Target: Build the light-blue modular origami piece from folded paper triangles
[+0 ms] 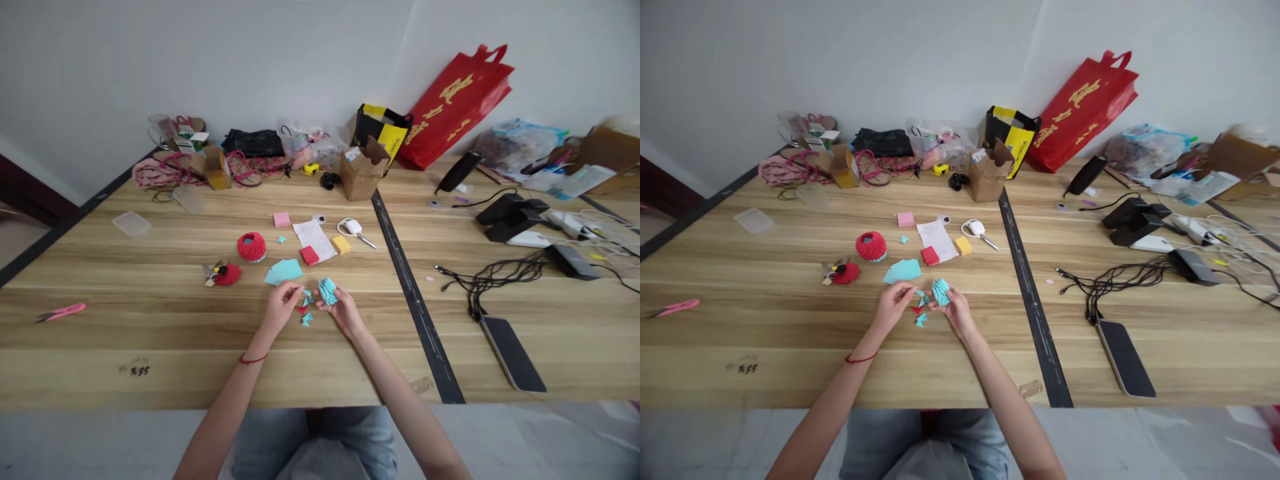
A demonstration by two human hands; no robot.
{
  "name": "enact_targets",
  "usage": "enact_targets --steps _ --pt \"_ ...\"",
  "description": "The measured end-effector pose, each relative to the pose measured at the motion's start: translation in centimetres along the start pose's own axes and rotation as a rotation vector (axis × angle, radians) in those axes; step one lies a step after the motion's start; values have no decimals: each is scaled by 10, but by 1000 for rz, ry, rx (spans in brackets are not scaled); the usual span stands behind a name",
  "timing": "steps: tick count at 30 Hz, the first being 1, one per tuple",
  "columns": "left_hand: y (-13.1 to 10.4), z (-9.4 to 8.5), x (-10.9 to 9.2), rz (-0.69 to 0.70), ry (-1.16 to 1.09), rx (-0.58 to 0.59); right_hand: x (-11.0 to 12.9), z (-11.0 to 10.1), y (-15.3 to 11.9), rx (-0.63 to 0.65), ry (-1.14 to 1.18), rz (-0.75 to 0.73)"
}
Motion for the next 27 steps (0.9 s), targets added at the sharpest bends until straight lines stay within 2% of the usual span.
enact_targets --steps 5,11,18,24,27 --pt "-5 8 -23 146 171 67 -1 -1 0 -3 -15 -4" --pt "-8 18 -18 188 439 129 7 -9 -4 -104 -134 -114" --pt "-7 17 -24 245 451 101 14 -6 -6 -126 -219 -169" --pt "-19 20 -46 455 476 82 15 -7 -6 -134 -199 -188" --pt "-23 24 -50 508 511 110 14 -9 -5 -135 -191 -197"
Point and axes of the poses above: each hand's wrist, its own y-axis towards the middle knuckle, its own z-axis out of the palm, x = y × z, the point moved 10 cm from there along y, towards the middle knuckle, and after that the axes turned 5 degrees about y, right-handed, at the moved point
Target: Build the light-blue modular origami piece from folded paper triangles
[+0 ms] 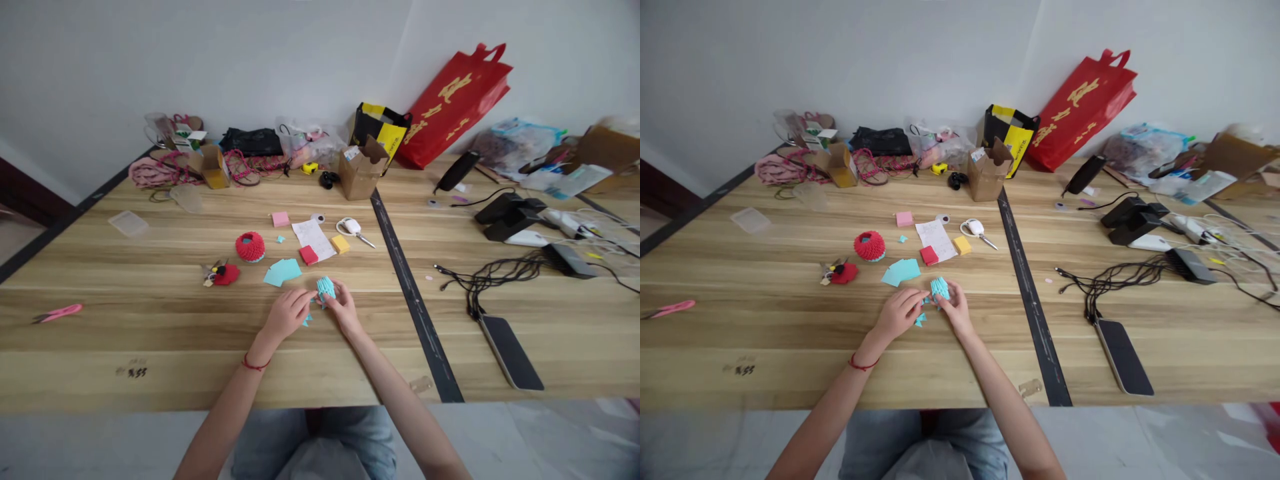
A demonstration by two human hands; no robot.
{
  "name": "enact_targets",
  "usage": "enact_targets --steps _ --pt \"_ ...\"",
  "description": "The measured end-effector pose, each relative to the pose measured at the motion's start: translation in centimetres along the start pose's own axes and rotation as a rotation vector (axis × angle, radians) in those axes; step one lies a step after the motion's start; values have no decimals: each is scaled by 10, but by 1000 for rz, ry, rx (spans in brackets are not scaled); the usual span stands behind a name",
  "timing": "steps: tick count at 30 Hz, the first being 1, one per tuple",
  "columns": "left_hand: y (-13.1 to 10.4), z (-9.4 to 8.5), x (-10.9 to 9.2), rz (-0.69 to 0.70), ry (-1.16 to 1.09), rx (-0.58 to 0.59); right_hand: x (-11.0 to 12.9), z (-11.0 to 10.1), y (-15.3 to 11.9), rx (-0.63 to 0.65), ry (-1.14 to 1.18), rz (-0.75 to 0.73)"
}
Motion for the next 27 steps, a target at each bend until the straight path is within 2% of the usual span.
enact_targets --steps 12,22,27 --pt "-3 9 4 1 67 65 -4 4 1 60 109 37" --pt "-2 11 6 -51 4 69 11 -5 1 -41 -37 -112" --pt "-1 10 5 -81 -48 67 9 -8 2 -59 -47 -115"
Point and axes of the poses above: each hand's wrist, its own y-axis towards the middle knuckle, its own z-axis out of the palm, x = y × z, the point moved 10 cm from there along y, towards the middle knuckle, and after that the axes turned 5 degrees about y, right-handed, at the moved point
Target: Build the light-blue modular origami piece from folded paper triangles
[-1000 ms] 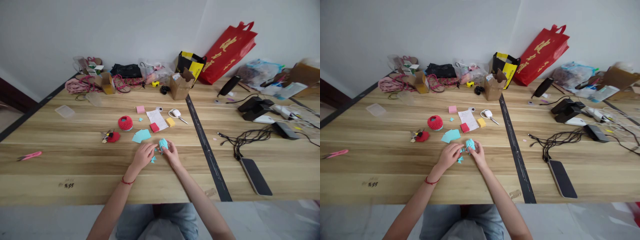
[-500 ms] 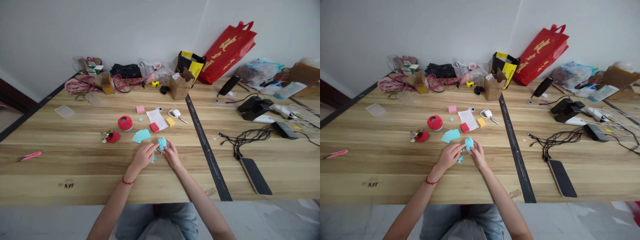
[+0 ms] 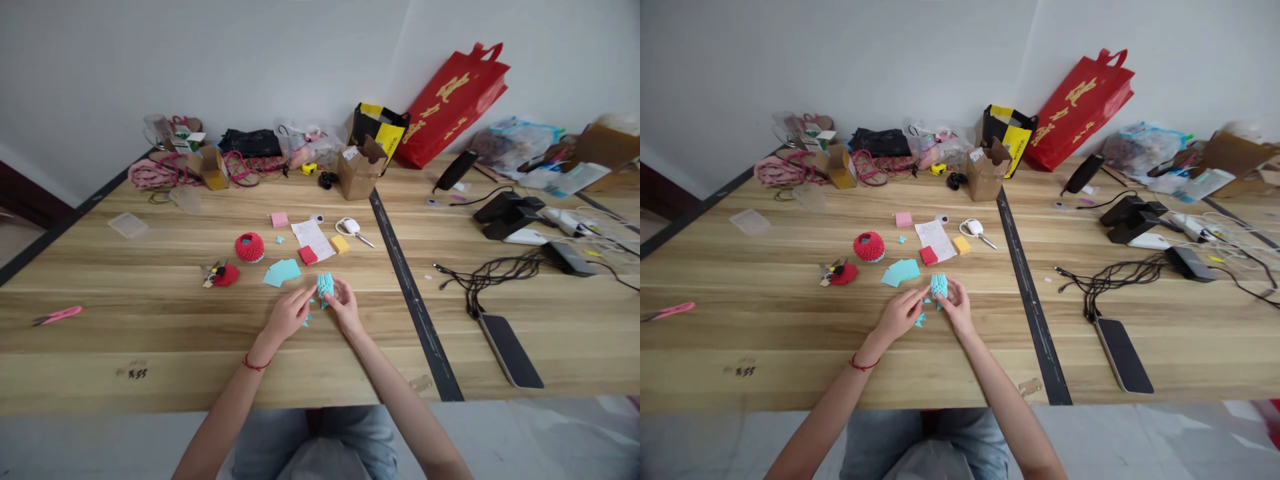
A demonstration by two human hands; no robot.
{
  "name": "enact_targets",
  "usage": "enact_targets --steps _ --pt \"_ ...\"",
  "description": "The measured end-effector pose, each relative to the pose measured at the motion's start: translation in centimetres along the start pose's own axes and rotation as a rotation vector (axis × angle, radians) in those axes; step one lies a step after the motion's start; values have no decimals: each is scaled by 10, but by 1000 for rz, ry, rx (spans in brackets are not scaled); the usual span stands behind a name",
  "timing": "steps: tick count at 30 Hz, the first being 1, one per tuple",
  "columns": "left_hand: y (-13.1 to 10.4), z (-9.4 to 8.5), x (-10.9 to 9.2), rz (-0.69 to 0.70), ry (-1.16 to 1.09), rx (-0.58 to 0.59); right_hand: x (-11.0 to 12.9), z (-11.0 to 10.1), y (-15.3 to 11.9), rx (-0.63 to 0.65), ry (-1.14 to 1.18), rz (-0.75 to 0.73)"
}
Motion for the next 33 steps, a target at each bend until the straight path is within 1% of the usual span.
enact_targets --steps 6,11,18,28,33 --pt "1 -2 -1 7 10 -1 -7 4 -2 23 77 88" --pt "0 1 0 9 11 10 -7 4 -2 26 123 107" --pt "0 3 0 31 24 30 -17 3 0 60 196 154" --pt "-2 2 -4 78 77 9 -14 4 -1 63 211 152" --pt "-1 -2 -9 103 87 -12 -7 6 -1 63 132 102"
Point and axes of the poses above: each hand's wrist, its own y-axis towards the middle knuckle, its own z-axis out of the palm, x = y × z, the point moved 10 cm from there along y, towards the middle knuckle, and after that the axes turned 5 degrees about y, right-handed, at the moved point
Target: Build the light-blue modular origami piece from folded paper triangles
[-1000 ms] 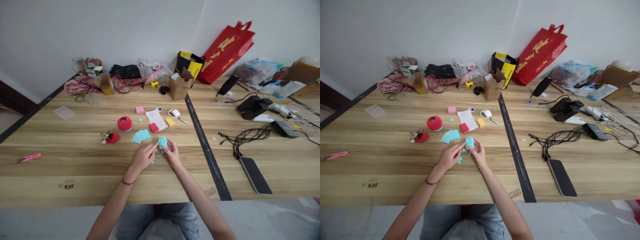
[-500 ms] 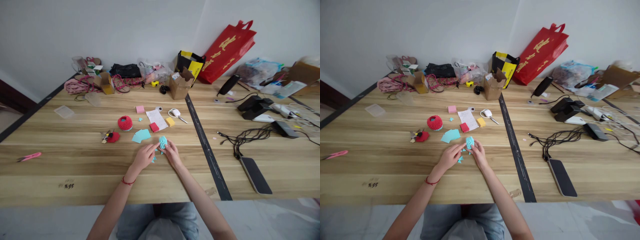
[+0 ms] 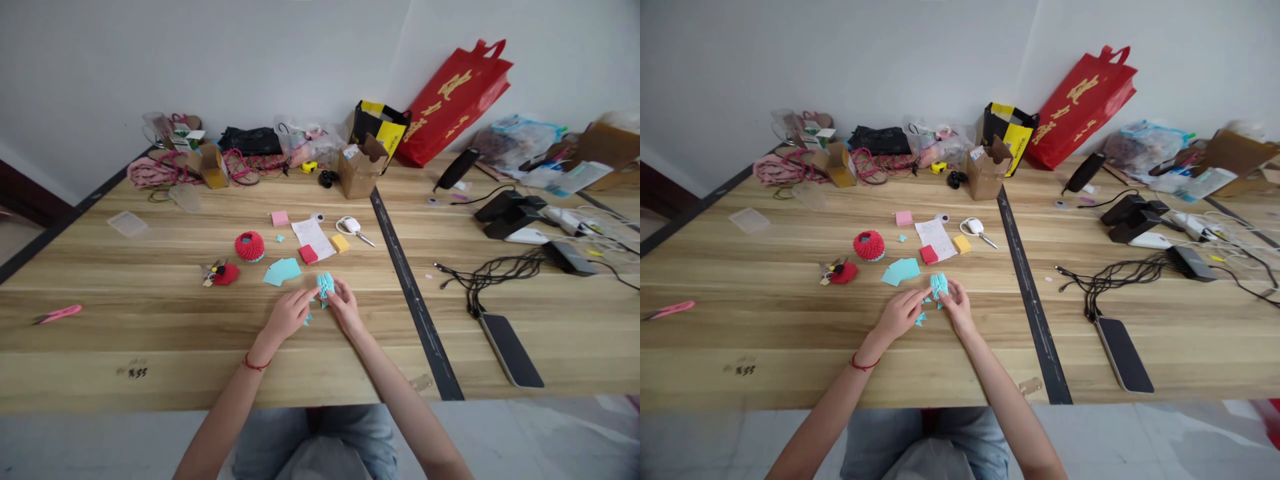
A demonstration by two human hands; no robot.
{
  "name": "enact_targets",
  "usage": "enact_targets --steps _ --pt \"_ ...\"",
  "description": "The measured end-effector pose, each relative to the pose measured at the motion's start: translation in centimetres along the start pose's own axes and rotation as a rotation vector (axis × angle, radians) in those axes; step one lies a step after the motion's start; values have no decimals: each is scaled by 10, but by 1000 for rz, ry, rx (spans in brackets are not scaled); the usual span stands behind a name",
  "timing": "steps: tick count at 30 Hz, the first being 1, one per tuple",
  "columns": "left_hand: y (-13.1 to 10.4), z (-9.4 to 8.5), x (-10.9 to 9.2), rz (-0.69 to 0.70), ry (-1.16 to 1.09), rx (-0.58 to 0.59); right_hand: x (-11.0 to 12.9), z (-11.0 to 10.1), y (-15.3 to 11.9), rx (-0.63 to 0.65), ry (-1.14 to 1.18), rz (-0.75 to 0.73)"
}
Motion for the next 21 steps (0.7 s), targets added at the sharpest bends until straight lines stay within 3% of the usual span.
enact_targets --steps 7,21 --pt "1 0 -1 3 6 1 5 -3 0 -8 -79 -71" --pt "1 -1 1 3 1 -15 1 -4 1 27 -29 -24"
Point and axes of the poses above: each hand's wrist, its own y-axis towards the middle knuckle, its own z-axis out of the palm, x = y × z, the point moved 10 cm from there along y, towards the middle knuckle, and after that the axes turned 5 degrees about y, right-handed, at the moved point
